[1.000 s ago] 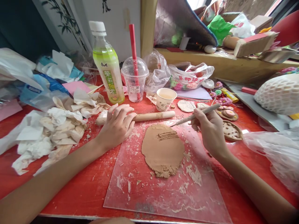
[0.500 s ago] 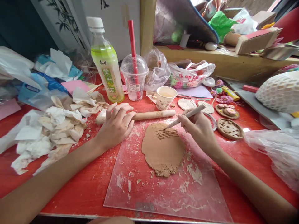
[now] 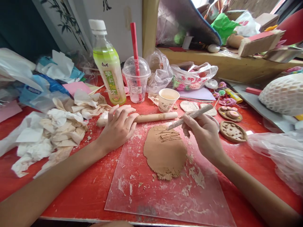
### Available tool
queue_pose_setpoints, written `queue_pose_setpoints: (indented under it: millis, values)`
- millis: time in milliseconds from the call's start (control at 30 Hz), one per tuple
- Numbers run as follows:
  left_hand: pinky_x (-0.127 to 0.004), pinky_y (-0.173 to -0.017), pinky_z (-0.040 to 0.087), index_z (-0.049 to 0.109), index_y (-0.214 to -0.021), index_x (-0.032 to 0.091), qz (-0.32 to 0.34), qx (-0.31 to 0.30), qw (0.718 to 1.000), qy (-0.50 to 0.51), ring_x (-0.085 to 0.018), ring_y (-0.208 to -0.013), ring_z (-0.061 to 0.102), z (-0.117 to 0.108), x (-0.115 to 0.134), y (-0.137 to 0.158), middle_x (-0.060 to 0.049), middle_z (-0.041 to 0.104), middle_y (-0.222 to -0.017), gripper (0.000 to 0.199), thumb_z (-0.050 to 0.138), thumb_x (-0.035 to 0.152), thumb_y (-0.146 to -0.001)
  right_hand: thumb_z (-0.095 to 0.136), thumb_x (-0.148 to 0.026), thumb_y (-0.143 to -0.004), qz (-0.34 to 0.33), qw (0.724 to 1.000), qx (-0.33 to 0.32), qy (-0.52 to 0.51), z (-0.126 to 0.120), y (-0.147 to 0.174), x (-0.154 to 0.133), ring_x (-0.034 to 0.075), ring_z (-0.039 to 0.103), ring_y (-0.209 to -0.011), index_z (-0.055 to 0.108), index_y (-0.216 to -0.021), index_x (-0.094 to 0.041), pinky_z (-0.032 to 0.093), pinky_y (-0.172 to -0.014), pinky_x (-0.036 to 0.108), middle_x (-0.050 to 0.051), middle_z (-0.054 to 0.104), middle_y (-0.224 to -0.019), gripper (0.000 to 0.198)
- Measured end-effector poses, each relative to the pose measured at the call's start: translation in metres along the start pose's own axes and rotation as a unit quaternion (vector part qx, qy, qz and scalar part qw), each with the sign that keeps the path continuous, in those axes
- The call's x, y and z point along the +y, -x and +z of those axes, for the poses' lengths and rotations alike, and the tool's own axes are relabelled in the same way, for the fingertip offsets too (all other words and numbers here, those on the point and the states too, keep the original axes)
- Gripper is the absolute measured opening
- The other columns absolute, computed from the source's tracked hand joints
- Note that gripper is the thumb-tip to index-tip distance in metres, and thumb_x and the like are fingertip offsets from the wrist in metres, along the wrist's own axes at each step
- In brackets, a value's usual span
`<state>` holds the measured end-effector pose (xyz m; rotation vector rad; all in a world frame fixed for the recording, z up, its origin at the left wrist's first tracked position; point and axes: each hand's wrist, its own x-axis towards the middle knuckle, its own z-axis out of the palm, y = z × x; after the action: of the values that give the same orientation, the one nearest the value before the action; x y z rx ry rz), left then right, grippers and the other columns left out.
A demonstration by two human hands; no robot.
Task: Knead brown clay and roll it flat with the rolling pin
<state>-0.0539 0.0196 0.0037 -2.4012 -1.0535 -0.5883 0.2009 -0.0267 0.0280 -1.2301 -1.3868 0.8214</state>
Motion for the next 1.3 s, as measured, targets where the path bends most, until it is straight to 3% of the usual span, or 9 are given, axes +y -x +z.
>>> queue_pose_setpoints:
  millis: [167,333,633,733,933,1133,1300]
  values:
    - [-0.052,-0.102,0.031,0.053,-0.114,0.012,0.002,-0.004,1.000,-0.008,-0.031,-0.117,0.044,0.000,0.000,0.000,-0.016,0.053,-0.115,0.030,0.045,0.023,-0.087,0.054,-0.039,-0.085,0.013,0.999,-0.033,0.007,0.010,0.006,-0.002,0.008,0.045,-0.051,0.052,-0.079,-0.019,0.036,-0.046,0.025,-0.003,0.049,-0.059,0.021]
    - [-0.050,-0.103,0.030,0.053,-0.113,0.011,0.006,0.001,1.000,-0.016,-0.031,-0.117,0.044,0.001,0.000,0.000,-0.016,0.053,-0.114,0.030,0.046,0.024,-0.087,0.053,-0.039,-0.084,-0.011,0.988,-0.075,0.135,0.014,0.009,0.003,0.010,0.051,-0.057,0.054,-0.078,-0.018,0.038,-0.051,0.026,0.001,0.058,-0.072,0.021]
    - [-0.051,-0.103,0.029,0.053,-0.112,0.012,-0.002,-0.003,1.000,0.011,-0.030,-0.117,0.044,0.000,0.000,0.000,-0.016,0.052,-0.116,0.028,0.046,0.022,-0.086,0.055,-0.035,-0.081,-0.017,0.968,0.046,0.247,-0.007,-0.007,0.006,0.010,0.046,-0.051,0.056,-0.075,-0.017,0.036,-0.050,0.027,-0.001,0.053,-0.059,0.020]
    - [-0.052,-0.103,0.029,0.053,-0.113,0.014,-0.003,0.002,1.000,0.027,-0.031,-0.117,0.044,0.000,0.000,0.000,-0.015,0.052,-0.116,0.029,0.047,0.021,-0.085,0.056,-0.038,-0.082,-0.026,0.976,0.056,0.210,-0.009,-0.006,0.007,0.010,0.045,-0.051,0.056,-0.075,-0.018,0.035,-0.048,0.026,-0.001,0.053,-0.061,0.021]
    - [-0.053,-0.103,0.030,0.052,-0.114,0.015,-0.004,0.002,0.999,0.032,-0.031,-0.118,0.043,0.000,0.000,0.000,-0.016,0.052,-0.117,0.030,0.047,0.020,-0.085,0.058,-0.040,-0.082,-0.025,0.994,0.107,0.027,-0.009,-0.005,0.002,0.009,0.040,-0.045,0.052,-0.081,-0.022,0.033,-0.042,0.025,-0.003,0.047,-0.057,0.019]
    - [-0.051,-0.104,0.029,0.053,-0.113,0.013,0.006,-0.006,1.000,0.003,-0.030,-0.117,0.044,0.000,0.000,0.000,-0.016,0.052,-0.116,0.029,0.046,0.022,-0.086,0.059,-0.042,-0.081,-0.012,0.995,0.028,0.099,-0.006,-0.002,0.006,0.012,0.053,-0.051,0.054,-0.072,-0.019,0.041,-0.047,0.027,0.000,0.056,-0.060,0.025]
    - [-0.052,-0.103,0.029,0.053,-0.113,0.015,0.001,0.004,1.000,0.025,-0.030,-0.117,0.044,0.002,0.000,0.001,-0.015,0.052,-0.115,0.029,0.047,0.021,-0.085,0.059,-0.038,-0.082,-0.052,0.987,-0.003,0.154,-0.007,-0.002,0.012,0.011,0.051,-0.055,0.049,-0.066,-0.019,0.039,-0.052,0.026,0.000,0.055,-0.061,0.026]
